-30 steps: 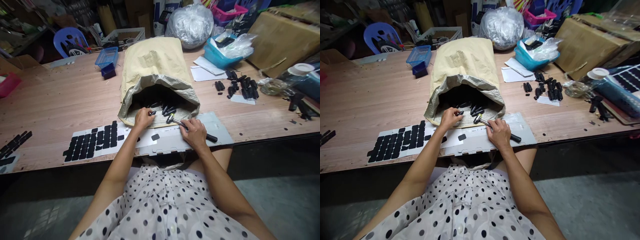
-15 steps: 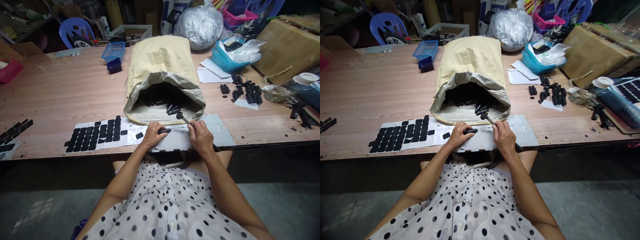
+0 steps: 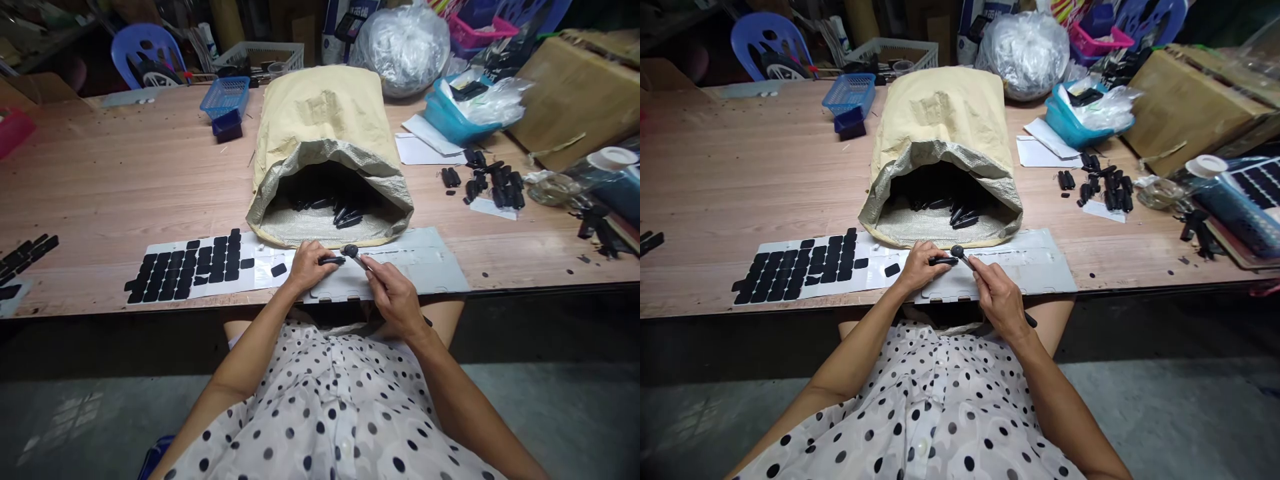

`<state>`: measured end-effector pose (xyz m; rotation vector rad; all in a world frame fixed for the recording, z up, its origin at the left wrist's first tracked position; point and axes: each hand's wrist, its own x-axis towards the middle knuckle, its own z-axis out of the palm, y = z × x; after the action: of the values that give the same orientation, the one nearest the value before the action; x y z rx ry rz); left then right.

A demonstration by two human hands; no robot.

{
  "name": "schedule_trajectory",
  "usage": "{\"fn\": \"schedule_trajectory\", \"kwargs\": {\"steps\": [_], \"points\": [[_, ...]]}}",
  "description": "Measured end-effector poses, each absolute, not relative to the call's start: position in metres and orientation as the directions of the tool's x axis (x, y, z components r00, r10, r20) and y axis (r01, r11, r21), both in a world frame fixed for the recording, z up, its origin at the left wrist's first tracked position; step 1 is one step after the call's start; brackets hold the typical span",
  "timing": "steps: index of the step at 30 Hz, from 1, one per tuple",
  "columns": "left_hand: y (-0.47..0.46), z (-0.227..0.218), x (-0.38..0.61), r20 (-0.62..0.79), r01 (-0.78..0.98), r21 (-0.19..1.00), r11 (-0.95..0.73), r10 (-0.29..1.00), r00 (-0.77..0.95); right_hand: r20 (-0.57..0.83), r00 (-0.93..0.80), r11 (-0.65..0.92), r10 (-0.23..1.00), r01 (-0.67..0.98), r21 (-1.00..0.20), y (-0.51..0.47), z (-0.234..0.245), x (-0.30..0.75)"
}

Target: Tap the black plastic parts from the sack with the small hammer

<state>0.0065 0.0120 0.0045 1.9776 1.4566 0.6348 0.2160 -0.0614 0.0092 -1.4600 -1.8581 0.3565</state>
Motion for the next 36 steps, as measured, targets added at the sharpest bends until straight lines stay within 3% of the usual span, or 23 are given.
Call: {"fn": "schedule_trajectory", "kwargs": {"steps": [5,12,20,23,28,36], "points": [[0.012,0.002,0.007,0.038,0.680,0.692,-0.244,0.952,0.303,0.351,-0.104,0.296,0.931,0.776,-0.557,-0.065,0.008,0.217],[0.013,0.003,0.006,0.038,0.672,0.695,-0.256,0.946,0.321,0.370,-0.127,0.336,0.920,0.740,-0.582,-0.063,0.014,0.210],[0.013,0.002,0.008,0.034,0.664,0.704,-0.250,0.947,0.320,0.356,-0.124,0.309,0.926,0.792,-0.526,-0.055,0.009,0.209],[0.011,0.003,0.007,0.036,0.666,0.708,-0.235,0.954,0.298,0.413,-0.051,0.259,0.909,0.847,-0.464,-0.041,0.009,0.221],[0.009,0.006,0.006,0.023,0.658,0.715,-0.235,0.949,0.314,0.433,-0.002,0.129,0.901,0.956,-0.264,-0.008,-0.005,0.245],[0.008,0.006,0.000,0.043,0.653,0.707,-0.272,0.938,0.345,0.491,0.044,0.086,0.870,0.967,-0.239,-0.002,-0.023,0.247]]}}
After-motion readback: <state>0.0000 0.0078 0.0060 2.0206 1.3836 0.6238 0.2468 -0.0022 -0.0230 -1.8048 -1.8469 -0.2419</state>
